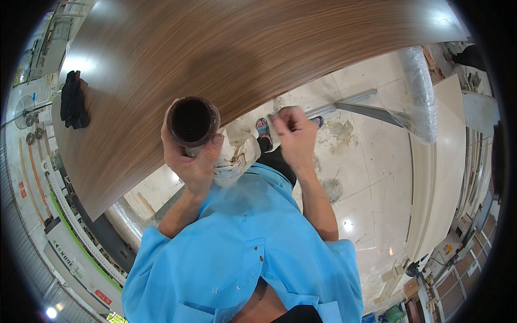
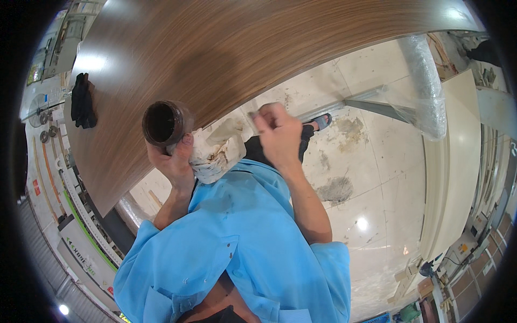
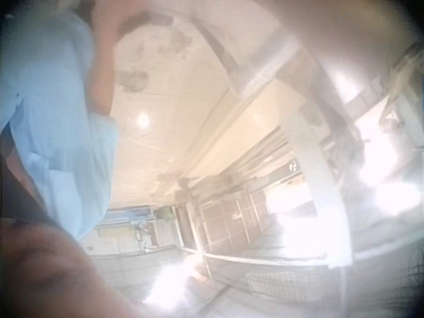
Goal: The person applies a dark finish to a large wooden tabletop using a small brush and wipes the surface with a cloth. The person repeatedly dips the brush into a container and spreads the finish across the tabletop, occasionally wiping excess with a cloth.
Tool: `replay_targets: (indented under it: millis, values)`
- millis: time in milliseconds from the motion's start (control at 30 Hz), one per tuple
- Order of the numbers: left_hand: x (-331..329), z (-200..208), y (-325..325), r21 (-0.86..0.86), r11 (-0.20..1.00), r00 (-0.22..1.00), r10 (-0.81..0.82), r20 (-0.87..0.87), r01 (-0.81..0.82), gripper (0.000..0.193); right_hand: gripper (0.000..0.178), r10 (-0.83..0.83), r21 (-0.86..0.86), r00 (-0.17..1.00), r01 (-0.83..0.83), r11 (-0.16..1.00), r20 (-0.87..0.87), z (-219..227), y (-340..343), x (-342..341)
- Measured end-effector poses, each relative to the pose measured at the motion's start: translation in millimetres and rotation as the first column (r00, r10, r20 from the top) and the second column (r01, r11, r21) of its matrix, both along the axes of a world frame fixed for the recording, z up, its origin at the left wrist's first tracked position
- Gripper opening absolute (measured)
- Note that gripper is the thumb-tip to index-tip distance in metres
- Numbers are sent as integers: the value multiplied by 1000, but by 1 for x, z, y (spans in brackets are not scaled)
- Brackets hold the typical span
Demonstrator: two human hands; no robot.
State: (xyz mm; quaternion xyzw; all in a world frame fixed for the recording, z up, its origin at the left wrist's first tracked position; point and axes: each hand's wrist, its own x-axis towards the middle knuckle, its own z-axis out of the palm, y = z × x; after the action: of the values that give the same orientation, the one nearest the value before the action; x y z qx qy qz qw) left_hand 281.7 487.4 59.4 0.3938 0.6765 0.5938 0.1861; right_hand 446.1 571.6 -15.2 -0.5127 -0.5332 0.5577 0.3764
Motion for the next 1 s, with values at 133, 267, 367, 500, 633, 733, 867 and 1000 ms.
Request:
replay_targets:
  millis: [133,267,367,500,633,733,867,1000]
  values:
    - [-8,-2,-3,6,1000,1000,20,11,-20,72,16,132,85,991,-131,988,-14,-4,-16,-12]
    - [-12,-3,-7,17,999,999,48,5,-48,69,13,40,128,998,-46,991,47,-12,-10,0]
    - [-12,-4,-7,17,998,998,62,7,-63,67,9,79,169,987,-102,980,139,-12,8,14]
    - [-11,-3,-8,18,998,998,54,19,-54,64,13,-168,123,976,151,981,141,-8,32,30]
    - [-9,-2,-5,-13,999,999,53,11,-53,62,10,-142,246,979,103,964,146,-9,31,31]
    - [-4,-3,-2,-17,999,998,49,33,-48,63,13,3,441,979,-94,893,203,-12,33,33]
    - [2,-3,3,-28,999,999,35,12,-34,65,13,-242,393,928,118,912,283,-13,57,48]
    - [4,0,5,-45,999,1000,30,-7,-30,66,12,-322,310,940,274,910,114,-12,76,65]
